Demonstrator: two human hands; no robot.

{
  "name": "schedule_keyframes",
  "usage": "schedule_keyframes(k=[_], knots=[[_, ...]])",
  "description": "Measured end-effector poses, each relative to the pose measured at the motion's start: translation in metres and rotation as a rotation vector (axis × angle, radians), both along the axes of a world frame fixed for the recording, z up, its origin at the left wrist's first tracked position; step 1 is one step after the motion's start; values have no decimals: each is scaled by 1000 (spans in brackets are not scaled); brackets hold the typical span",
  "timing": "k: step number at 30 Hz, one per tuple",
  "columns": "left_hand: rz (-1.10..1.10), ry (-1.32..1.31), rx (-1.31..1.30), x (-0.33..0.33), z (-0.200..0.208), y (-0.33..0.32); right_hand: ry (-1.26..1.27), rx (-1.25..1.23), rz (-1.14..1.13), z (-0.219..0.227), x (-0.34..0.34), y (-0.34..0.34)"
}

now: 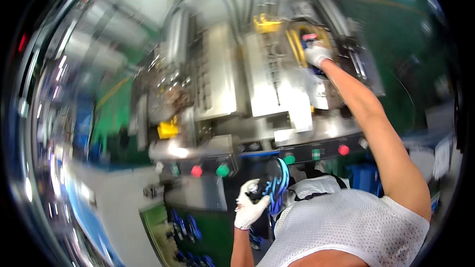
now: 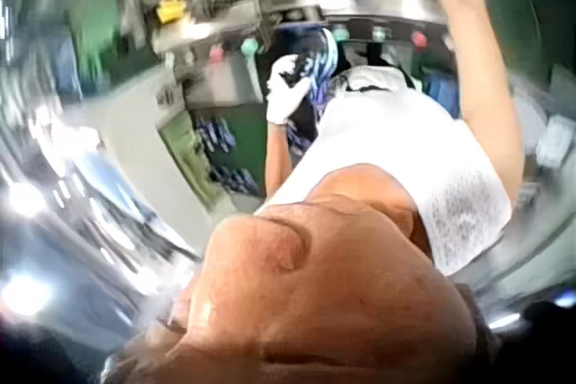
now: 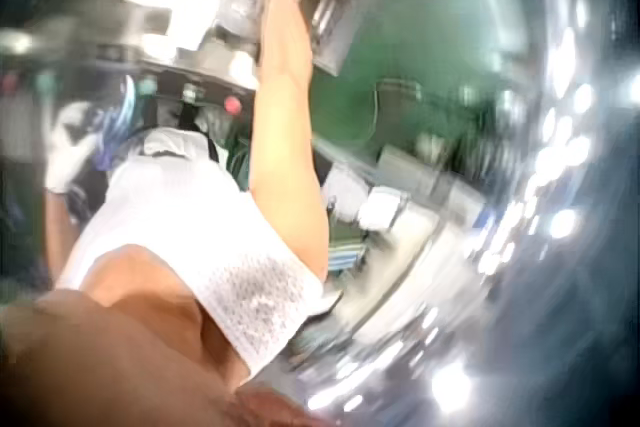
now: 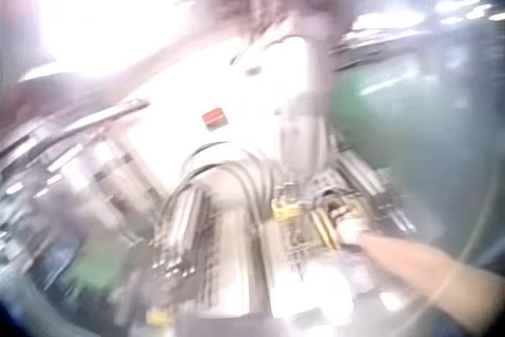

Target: The person operates a lasting machine by placing shoes onto the machine's molds, pressing buttons to activate the pneumatic press, and then removing the shoes and placing them into a cooling tunnel.

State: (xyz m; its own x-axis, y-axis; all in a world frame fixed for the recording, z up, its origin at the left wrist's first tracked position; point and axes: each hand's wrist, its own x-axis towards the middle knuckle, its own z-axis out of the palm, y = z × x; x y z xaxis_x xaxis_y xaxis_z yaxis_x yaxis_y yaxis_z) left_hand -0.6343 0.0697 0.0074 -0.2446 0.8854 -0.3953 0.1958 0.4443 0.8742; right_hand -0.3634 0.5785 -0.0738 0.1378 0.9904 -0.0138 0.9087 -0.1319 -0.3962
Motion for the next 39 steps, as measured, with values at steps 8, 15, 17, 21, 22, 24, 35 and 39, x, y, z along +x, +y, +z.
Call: schedule_keyframes(k=[8, 15, 17, 21, 22, 24, 35, 39], knots=[[716, 219, -245, 52, -61, -135, 26, 79, 137, -41, 40, 49], [977, 283, -271, 86, -61, -194, 93, 144, 274, 22, 19, -14], [1048, 259, -263, 85, -75, -215, 512, 347, 476, 68, -37, -163], [1149, 183, -249, 67, -91, -243, 210, 290, 942, 26, -74, -336], [1139, 183, -256, 63, -94, -249, -21, 192, 1039, -13, -72, -354], [1041, 203, -248, 49, -87, -267, -643, 510, 1110, -76, -56, -358], [1233, 329, -248, -35, -125, -413, -101, -586, 1031, -1, -167, -539], [1071, 454, -324, 5, -218, -433, -173, -714, 1142, -33, -198, -606]])
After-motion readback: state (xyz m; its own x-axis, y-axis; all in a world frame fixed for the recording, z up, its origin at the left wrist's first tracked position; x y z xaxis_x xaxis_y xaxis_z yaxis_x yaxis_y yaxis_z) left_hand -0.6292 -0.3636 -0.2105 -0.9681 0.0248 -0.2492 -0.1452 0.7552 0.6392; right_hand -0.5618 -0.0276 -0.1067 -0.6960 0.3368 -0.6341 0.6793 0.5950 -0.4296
